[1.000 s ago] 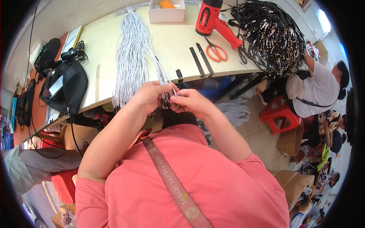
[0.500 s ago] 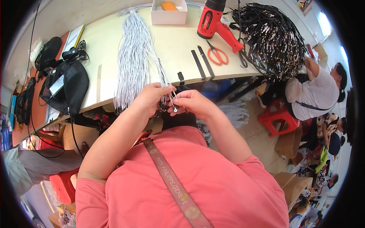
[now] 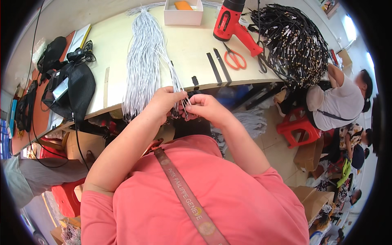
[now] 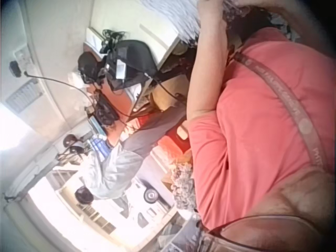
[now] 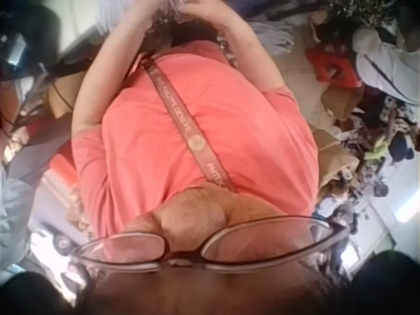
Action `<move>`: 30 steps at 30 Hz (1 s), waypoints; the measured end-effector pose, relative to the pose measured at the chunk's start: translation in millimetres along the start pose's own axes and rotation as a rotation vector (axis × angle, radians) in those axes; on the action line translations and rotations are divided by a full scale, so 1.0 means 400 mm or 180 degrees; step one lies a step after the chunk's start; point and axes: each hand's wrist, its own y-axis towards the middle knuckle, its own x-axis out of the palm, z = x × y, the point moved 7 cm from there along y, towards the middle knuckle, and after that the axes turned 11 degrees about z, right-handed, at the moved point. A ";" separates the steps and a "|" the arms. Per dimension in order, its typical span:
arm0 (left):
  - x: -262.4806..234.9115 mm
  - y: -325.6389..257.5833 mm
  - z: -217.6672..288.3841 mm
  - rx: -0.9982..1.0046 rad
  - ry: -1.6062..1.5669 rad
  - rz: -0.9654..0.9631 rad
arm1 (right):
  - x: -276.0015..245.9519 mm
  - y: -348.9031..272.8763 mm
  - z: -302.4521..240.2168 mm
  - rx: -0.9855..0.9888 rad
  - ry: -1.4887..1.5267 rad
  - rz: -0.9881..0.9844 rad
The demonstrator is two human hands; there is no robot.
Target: The person places an adapter onto a wall outlet, puts on eyeglasses, and separates individual strands from a large bundle of wires with ring terminals by hand.
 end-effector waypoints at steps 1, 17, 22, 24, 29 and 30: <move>0.000 -0.001 0.000 -0.0003 -0.0006 0.0002 | 0.005 -0.005 -0.005 0.0085 0.0098 -0.0041; -0.006 0.014 -0.008 0.0274 0.0111 0.0237 | 0.015 -0.004 0.020 0.0474 0.0182 -0.0527; -0.003 0.009 -0.006 0.0263 0.0091 0.0141 | 0.016 -0.019 0.033 0.0592 0.0686 -0.0521; -0.006 0.008 -0.008 0.0263 0.0134 0.0100 | 0.018 -0.027 0.023 0.0600 0.0776 -0.0596; -0.009 0.001 -0.005 0.0109 0.0129 -0.0020 | 0.009 -0.034 0.021 0.0695 0.0890 -0.0650; -0.008 0.001 -0.007 0.0111 0.0126 -0.0018 | 0.008 -0.035 0.022 0.0694 0.0887 -0.0653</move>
